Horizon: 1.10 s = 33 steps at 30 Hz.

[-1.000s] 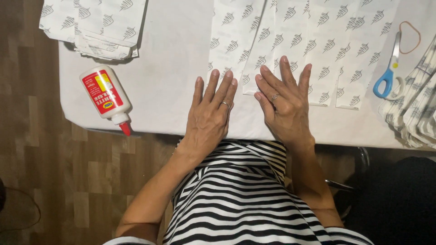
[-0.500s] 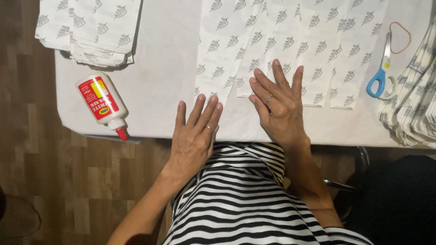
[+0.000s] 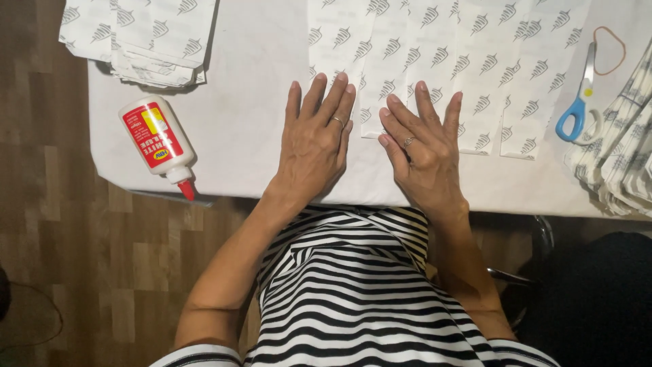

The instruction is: The person unfolds a stack of pre-cut patterned paper pieces and lays them flat on a white table. They then apply glue from a bottle along the edges of the paper pieces and press them together to form small pouches. The process is repeated for multiple pieces.

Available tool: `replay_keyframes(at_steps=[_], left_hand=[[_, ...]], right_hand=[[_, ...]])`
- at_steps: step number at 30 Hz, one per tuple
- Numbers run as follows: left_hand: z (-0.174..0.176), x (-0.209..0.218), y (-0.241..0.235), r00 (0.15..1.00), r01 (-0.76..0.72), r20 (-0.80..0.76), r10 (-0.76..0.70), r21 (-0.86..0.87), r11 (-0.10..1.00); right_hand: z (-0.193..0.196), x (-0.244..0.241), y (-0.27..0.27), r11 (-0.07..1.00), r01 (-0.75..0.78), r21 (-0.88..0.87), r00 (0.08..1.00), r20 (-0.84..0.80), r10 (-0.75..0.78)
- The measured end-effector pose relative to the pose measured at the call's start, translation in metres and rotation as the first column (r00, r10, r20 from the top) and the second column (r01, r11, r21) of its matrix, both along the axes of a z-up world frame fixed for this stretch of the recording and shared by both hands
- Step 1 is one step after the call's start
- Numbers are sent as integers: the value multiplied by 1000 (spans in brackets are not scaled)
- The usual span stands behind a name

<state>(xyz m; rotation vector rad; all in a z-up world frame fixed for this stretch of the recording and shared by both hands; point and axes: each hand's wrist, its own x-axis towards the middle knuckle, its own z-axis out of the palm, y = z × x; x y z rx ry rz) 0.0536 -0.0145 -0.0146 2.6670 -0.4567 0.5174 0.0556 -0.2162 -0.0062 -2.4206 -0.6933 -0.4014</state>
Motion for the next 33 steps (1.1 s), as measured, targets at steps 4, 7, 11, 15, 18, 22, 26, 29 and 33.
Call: replay_keyframes(at_steps=[4,7,11,15,18,22,26,29,33], left_hand=[[1,4,4,998,29,-54,-32,-63,998],[-1,0,6,996,62,-55,-67,-86,994],[-1,-3,6,996,70,-49,-76,-109,992],[-9,-9,24,994,106,12,-108,-307,946],[4,-12,44,987,145,-7,-160,-380,914],[7,-13,52,971,177,-71,-227,-421,889],[10,-11,53,972,181,-65,-228,-414,892],[11,-10,53,973,179,-61,-222,-407,896],[16,-9,50,979,171,-30,-202,-416,893]], right_hand=[[3,0,2,1000,2,3,1000,0,-2],[3,0,2,1000,-4,-1,1000,-6,4],[2,0,2,1000,-15,-4,1000,4,15],[9,-1,5,999,5,39,1000,-14,-4],[18,1,13,992,-25,127,1000,-7,26],[16,5,33,980,-151,132,988,15,151],[13,8,39,976,-192,99,981,5,193],[17,8,41,974,-203,99,979,-8,204],[18,8,42,978,-199,69,980,9,199]])
